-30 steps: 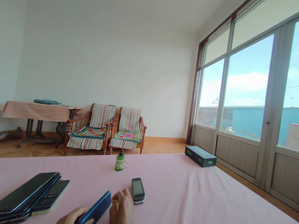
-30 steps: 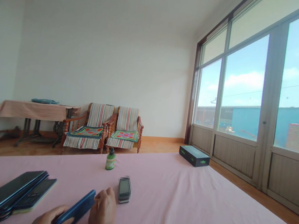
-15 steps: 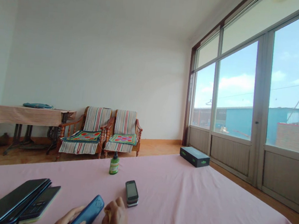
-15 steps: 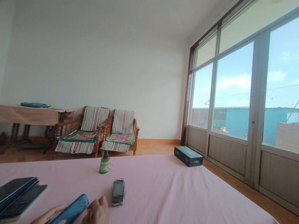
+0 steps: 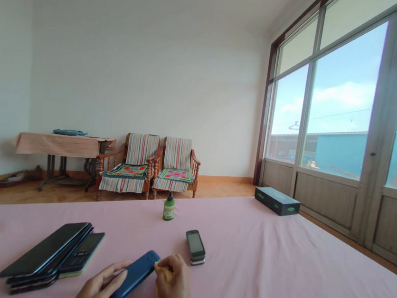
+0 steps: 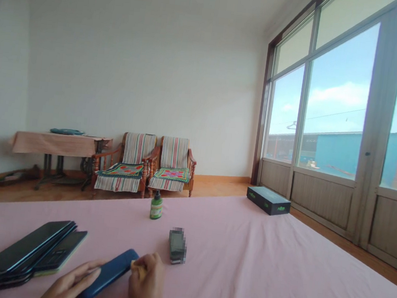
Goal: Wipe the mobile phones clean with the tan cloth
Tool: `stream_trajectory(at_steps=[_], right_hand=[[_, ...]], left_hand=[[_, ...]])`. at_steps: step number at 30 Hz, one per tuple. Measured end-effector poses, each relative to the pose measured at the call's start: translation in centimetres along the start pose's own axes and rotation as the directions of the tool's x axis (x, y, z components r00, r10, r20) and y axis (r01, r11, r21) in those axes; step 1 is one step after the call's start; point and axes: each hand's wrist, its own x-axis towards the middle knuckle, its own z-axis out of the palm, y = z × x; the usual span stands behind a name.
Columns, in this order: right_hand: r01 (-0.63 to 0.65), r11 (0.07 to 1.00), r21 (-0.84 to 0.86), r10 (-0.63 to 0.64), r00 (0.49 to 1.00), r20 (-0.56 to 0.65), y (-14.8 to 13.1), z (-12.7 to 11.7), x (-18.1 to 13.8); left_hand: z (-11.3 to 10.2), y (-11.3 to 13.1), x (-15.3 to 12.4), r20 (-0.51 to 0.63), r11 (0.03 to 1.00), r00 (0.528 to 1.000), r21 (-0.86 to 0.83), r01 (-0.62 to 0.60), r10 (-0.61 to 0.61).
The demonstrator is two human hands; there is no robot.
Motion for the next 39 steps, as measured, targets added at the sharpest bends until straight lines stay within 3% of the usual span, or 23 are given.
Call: stream_trajectory(at_steps=[1, 3, 6, 8, 17, 21, 24, 30, 33, 39], right_hand=[[-0.04, 0.998, 0.039, 0.039, 0.999, 0.022, -0.3, -0.2, 0.1], [-0.132, 0.984, 0.122, 0.122, 0.989, 0.086, -0.8, -0.7, 0.3], [-0.253, 0.941, 0.226, 0.216, 0.96, 0.177, -1.4, -1.7, 0.5], [-0.309, 0.912, 0.271, 0.254, 0.942, 0.22, -1.8, -2.3, 0.6], [-0.413, 0.857, 0.309, 0.34, 0.903, 0.263, -2.6, -3.1, 0.5], [-0.436, 0.849, 0.3, 0.362, 0.892, 0.27, -2.5, -3.3, 0.6], [-0.438, 0.848, 0.298, 0.366, 0.891, 0.269, -2.4, -3.4, 0.6], [-0.424, 0.861, 0.281, 0.348, 0.894, 0.284, -2.8, -3.5, 0.5], [-0.409, 0.879, 0.245, 0.336, 0.896, 0.291, -3.0, -3.4, 0.3], [-0.319, 0.945, 0.076, 0.302, 0.937, 0.178, -1.8, -3.4, 1.7]], left_hand=[[0.2, 0.3, -0.3, -0.029, 0.999, 0.999, -0.016, 0.044, -0.044], [0.5, 1.0, -1.0, 0.032, 0.993, 0.997, -0.086, 0.077, -0.075], [0.8, 1.9, -1.7, 0.153, 0.988, 0.988, -0.142, 0.059, -0.037], [1.0, 2.2, -2.0, 0.176, 0.992, 0.984, -0.115, 0.051, -0.03], [0.7, 2.6, -3.3, 0.2, 0.995, 0.979, -0.082, 0.054, -0.037], [1.0, 2.9, -3.5, 0.226, 0.997, 0.973, -0.074, -0.02, 0.036], [1.4, 2.8, -3.5, 0.182, 0.994, 0.978, -0.035, -0.101, 0.105], [1.8, 3.4, -3.9, 0.109, 0.915, 0.952, 0.262, -0.305, 0.286], [1.9, 3.7, -4.2, 0.116, 0.887, 0.954, 0.35, -0.301, 0.278], [1.7, 3.1, -4.0, -0.008, 0.852, 0.968, 0.477, -0.215, 0.249]])
